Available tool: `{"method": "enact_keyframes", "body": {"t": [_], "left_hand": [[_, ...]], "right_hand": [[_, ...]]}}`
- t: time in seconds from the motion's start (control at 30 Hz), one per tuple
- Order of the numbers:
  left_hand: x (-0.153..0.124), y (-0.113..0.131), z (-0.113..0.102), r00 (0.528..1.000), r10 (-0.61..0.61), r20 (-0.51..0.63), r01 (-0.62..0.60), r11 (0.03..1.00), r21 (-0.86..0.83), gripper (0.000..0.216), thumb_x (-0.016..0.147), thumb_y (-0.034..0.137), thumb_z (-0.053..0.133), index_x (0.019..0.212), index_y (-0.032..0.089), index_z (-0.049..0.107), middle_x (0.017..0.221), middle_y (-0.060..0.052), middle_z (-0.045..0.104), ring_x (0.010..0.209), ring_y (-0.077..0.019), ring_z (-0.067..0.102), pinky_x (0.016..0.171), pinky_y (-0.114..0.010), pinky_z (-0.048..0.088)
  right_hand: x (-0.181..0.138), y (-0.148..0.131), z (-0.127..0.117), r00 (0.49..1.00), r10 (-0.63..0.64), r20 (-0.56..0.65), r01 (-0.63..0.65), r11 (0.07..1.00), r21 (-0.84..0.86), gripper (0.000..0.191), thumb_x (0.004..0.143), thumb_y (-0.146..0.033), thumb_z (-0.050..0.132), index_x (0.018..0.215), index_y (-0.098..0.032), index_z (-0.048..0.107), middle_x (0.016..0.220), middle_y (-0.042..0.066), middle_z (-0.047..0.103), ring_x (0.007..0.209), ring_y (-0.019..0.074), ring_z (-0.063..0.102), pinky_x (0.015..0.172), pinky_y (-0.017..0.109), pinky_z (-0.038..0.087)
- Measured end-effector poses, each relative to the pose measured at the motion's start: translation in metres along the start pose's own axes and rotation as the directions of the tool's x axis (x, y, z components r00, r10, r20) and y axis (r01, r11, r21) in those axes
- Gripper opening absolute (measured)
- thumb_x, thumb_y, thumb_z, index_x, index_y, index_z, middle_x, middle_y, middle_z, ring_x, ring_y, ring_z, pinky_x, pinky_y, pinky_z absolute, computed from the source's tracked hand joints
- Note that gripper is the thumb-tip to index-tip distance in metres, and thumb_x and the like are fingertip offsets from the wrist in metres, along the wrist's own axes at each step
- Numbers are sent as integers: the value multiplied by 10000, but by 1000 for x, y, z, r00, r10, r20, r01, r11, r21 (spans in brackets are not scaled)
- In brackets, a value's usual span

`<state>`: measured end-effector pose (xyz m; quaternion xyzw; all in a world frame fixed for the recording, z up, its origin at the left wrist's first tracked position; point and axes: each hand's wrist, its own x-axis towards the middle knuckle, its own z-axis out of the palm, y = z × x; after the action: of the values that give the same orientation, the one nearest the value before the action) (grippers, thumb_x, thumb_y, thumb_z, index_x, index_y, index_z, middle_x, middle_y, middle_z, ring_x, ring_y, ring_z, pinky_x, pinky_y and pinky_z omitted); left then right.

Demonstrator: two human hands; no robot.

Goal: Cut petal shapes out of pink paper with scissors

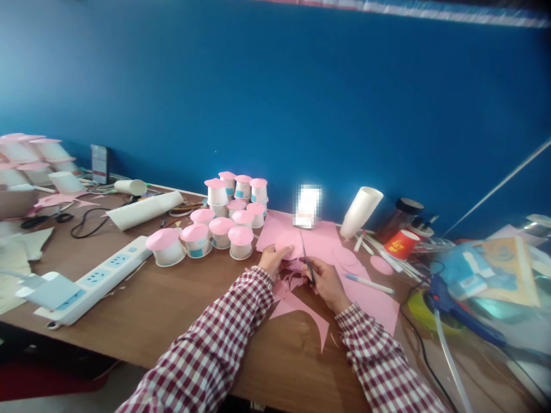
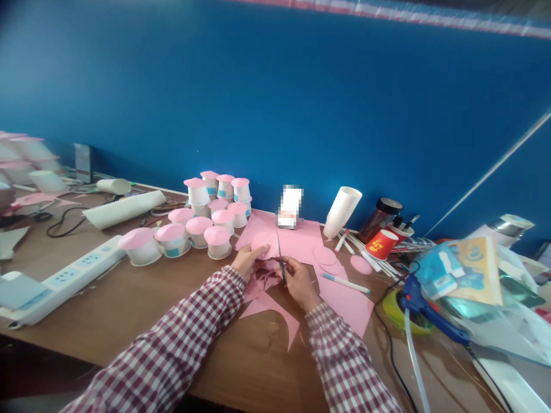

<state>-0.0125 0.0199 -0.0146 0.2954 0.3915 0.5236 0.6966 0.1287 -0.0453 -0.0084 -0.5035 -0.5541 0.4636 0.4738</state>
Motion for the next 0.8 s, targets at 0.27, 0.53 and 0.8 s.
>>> {"method": "enact_keyframes", "body": {"t": [0.27,0.53,0.8], "left_hand": [[-2,3,2,1000,1,-12,-1,1000,1,223,650,204,732,790,67,626,658,-62,617,521,-112,579,441,-200,495],[-2,1,1,1000,17,-7,-16,999,29,279,632,232,752,820,65,630,703,-87,635,546,-130,595,448,-219,499],[-1,1,0,1000,17,3,-17,999,31,299,628,244,758,827,69,620,686,-78,628,524,-129,589,444,-230,501]], "right_hand": [[0,-2,0,1000,21,13,-21,1000,-15,370,790,-428,584,1054,-169,597,656,2,574,528,110,510,383,181,334],[0,-1,-1,1000,17,16,-17,1000,-15,364,787,-414,595,1056,-168,599,680,6,578,558,114,524,401,183,357],[1,1,0,1000,11,-5,-11,1000,3,366,764,-415,616,1036,-169,615,652,-7,557,535,109,501,412,189,347]]}}
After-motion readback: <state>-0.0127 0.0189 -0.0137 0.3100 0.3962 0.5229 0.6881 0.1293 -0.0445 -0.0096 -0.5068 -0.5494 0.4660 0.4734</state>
